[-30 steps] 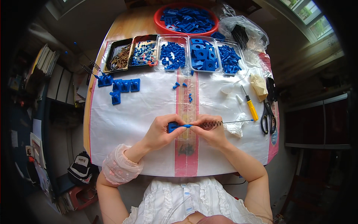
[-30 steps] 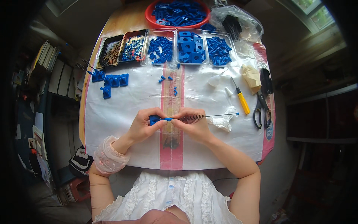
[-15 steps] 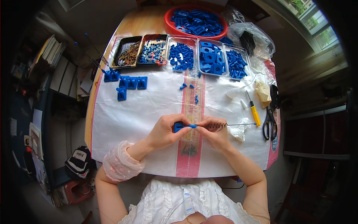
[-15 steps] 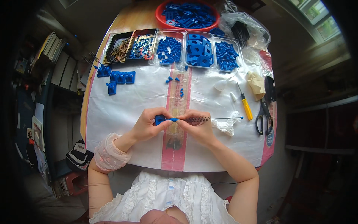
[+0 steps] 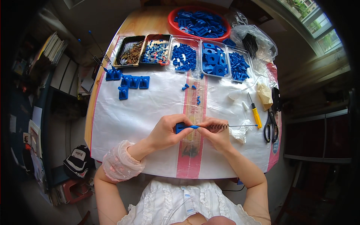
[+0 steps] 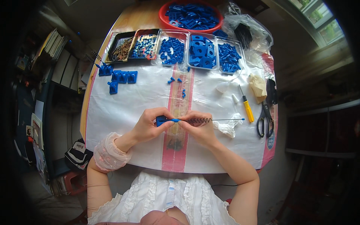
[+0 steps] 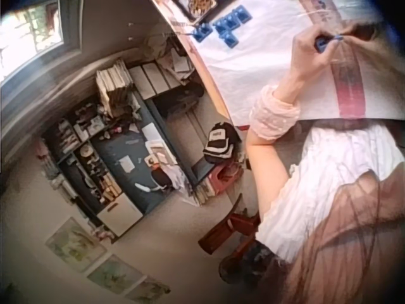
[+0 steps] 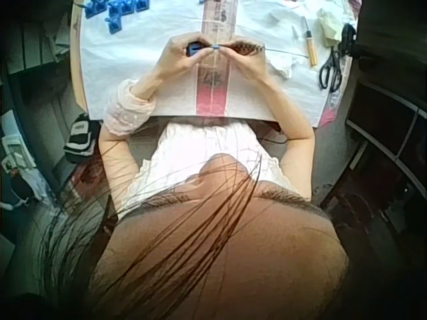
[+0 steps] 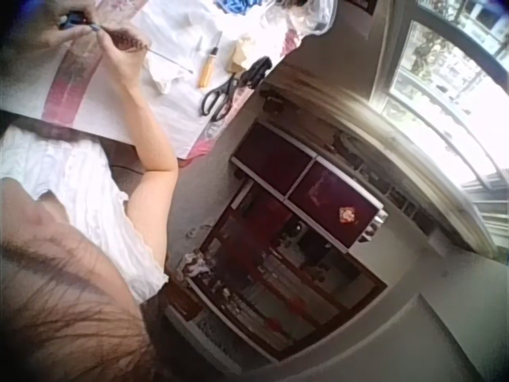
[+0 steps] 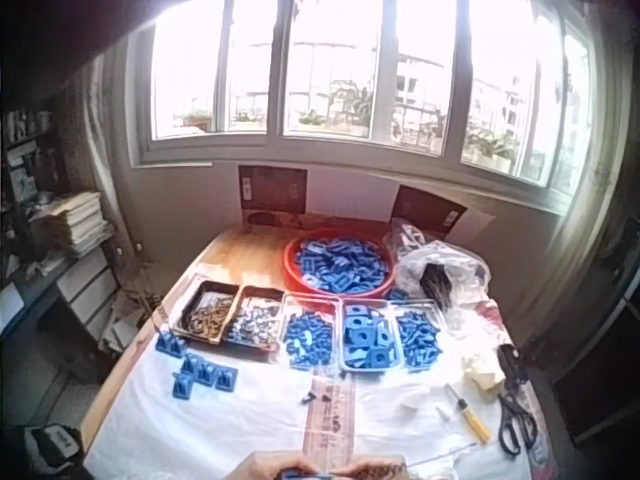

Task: Manually assembling blue plastic components by inserting small metal rods or fasteners using an assembly tool.

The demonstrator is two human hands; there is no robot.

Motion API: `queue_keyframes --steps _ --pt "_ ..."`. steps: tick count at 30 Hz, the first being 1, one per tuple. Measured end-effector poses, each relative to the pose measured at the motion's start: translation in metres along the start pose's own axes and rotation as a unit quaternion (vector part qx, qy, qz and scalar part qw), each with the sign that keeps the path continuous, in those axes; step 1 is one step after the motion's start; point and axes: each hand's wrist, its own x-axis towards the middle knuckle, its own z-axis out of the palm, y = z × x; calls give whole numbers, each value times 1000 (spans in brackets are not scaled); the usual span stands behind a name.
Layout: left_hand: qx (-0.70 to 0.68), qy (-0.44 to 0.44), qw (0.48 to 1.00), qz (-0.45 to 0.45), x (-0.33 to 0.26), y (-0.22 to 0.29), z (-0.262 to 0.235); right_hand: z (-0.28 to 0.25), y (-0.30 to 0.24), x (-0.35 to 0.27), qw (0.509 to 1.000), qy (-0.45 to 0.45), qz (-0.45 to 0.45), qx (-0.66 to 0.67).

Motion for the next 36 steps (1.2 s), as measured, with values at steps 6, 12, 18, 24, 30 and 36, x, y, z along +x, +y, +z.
queue_keyframes --steps 6,12,18,24,30,36 --pt "-10 1 1000 -3 0 4 0 -1 0 -1 1000 3 0 -9" --pt "-38 -8 999 -20 0 2 -1 -2 -1 0 1000 -5 7 -22" --pt "-117 -36 989 -78 -3 -1 -1 3 -2 0 999 -24 -8 26" --pt "-193 -96 962 -167 0 8 -6 2 -4 -1 999 -27 -5 21" --pt "-235 -50 962 -133 1 3 -2 -1 -1 -1 999 37 -12 19" --pt "-294 -86 936 -176 3 -4 -5 -2 -3 0 1000 21 -4 -6"
